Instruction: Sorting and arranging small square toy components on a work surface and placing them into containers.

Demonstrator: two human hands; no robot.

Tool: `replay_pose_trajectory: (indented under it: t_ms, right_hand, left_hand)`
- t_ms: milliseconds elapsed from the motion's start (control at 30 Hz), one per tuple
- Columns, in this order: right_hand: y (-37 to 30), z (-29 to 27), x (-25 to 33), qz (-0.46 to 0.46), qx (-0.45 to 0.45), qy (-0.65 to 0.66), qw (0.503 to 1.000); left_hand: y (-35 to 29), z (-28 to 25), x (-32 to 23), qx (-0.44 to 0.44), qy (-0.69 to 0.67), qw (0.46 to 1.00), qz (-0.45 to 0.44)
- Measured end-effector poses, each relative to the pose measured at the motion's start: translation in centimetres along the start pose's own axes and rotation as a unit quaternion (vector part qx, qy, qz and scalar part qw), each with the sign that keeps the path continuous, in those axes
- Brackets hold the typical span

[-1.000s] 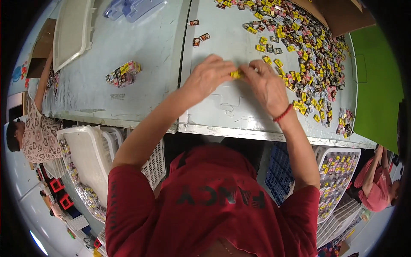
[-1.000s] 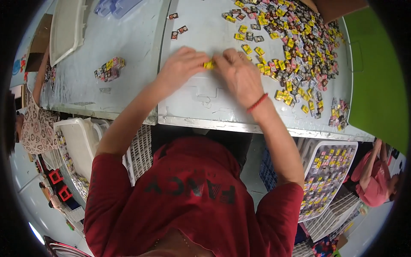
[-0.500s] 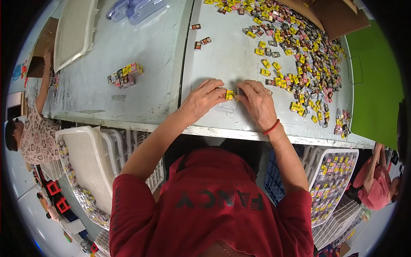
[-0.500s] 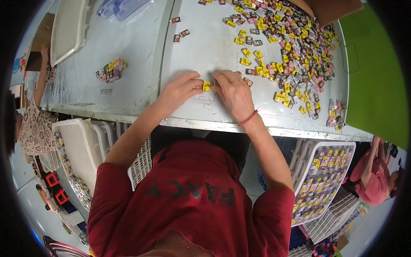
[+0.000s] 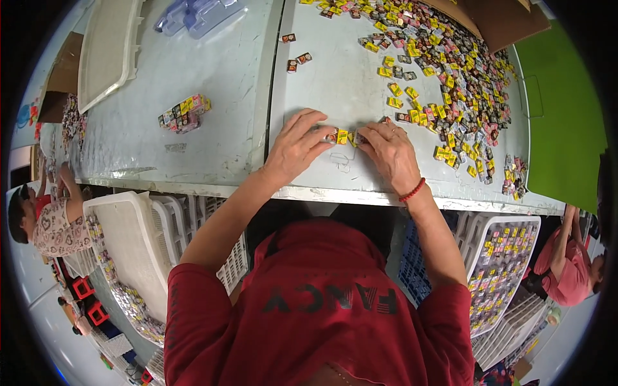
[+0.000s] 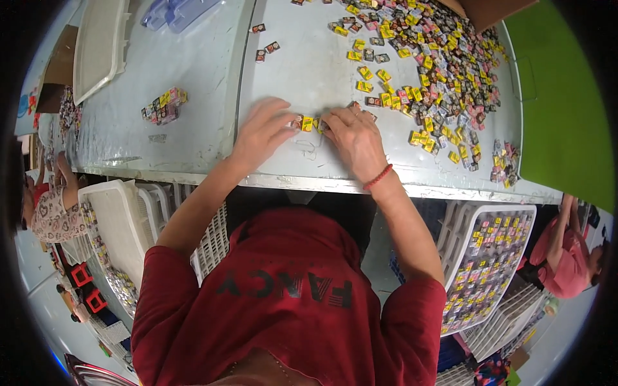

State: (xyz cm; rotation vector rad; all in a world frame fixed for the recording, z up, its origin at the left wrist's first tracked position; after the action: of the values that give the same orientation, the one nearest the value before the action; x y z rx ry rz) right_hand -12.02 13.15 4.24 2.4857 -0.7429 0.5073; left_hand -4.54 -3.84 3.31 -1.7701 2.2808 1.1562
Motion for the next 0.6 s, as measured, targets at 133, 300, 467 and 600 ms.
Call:
replay_pose_trajectory:
  t_ms: [133, 300, 467, 600]
  right_hand:
    - [0.1, 0.2, -0.4, 0.015, 0.016, 0.03, 0.999]
    - [-0.2, -2.2, -1.3, 0.047, -0.009, 0.045, 0.998]
    - [-1.3, -2.4, -1.4, 0.034, 0.011, -0.021, 0.999]
    - [-1.3, -2.0, -0.6, 0.01, -0.018, -0.031, 0.999]
  left_hand:
    - [1.3, 1.2, -1.0, 0.052, -0.001, 0.998, 0.048]
    - [1.8, 2.6, -1.3, 0.078, 0.003, 0.996, 0.039]
    - [2.5, 4.0, -1.6, 0.11, -0.022, 0.992, 0.06]
    - [2.3, 4.2, -0.9, 0.103, -0.039, 0.991, 0.071]
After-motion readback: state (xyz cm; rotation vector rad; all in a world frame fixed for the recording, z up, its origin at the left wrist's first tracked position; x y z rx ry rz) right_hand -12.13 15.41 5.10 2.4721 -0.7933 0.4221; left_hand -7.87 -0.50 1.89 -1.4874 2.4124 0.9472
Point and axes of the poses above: each hand's wrist, its own y-axis towards the middle knuckle, its own z-axis out of the palm, x = y × z, the point moved 5 cm from there along y, towards the middle knuckle, and after that the axes turned 2 degrees about y, right-handed, at the moved point
